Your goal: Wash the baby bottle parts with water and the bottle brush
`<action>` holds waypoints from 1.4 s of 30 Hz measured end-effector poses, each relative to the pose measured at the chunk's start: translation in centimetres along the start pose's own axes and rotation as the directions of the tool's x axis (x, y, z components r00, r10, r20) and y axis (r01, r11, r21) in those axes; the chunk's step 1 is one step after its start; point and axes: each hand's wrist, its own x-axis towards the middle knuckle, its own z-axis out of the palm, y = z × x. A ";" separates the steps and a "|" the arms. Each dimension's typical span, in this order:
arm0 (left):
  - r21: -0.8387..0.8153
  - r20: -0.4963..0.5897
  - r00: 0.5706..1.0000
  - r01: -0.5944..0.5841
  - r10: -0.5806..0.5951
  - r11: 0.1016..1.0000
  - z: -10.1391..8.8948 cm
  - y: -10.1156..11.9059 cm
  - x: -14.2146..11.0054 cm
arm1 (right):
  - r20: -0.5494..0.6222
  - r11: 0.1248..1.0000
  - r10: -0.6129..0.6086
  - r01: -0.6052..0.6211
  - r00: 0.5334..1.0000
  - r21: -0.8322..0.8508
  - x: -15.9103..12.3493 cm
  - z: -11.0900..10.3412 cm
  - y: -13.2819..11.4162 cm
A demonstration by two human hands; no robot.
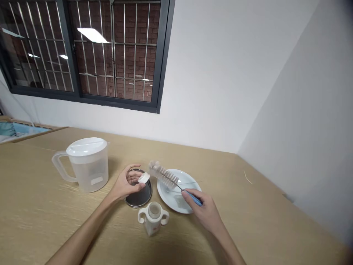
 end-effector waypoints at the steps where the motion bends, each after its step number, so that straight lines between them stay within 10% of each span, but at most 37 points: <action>1: 0.005 -0.004 1.000 0.010 -0.010 1.000 0.1 0.0 0.0 | -0.049 1.000 0.004 -0.004 0.999 0.005 0.0 0.0 0.0; 34: -0.109 -0.035 0.999 0.019 -0.023 0.994 -0.2 -0.2 0.0 | -0.025 1.000 -0.014 0.014 1.000 0.012 -0.2 1.1 0.6; 42: -0.082 -0.020 0.999 0.034 -0.036 0.996 -0.5 -0.8 0.3 | -0.193 1.000 0.004 -0.009 0.981 -0.024 0.0 0.5 1.4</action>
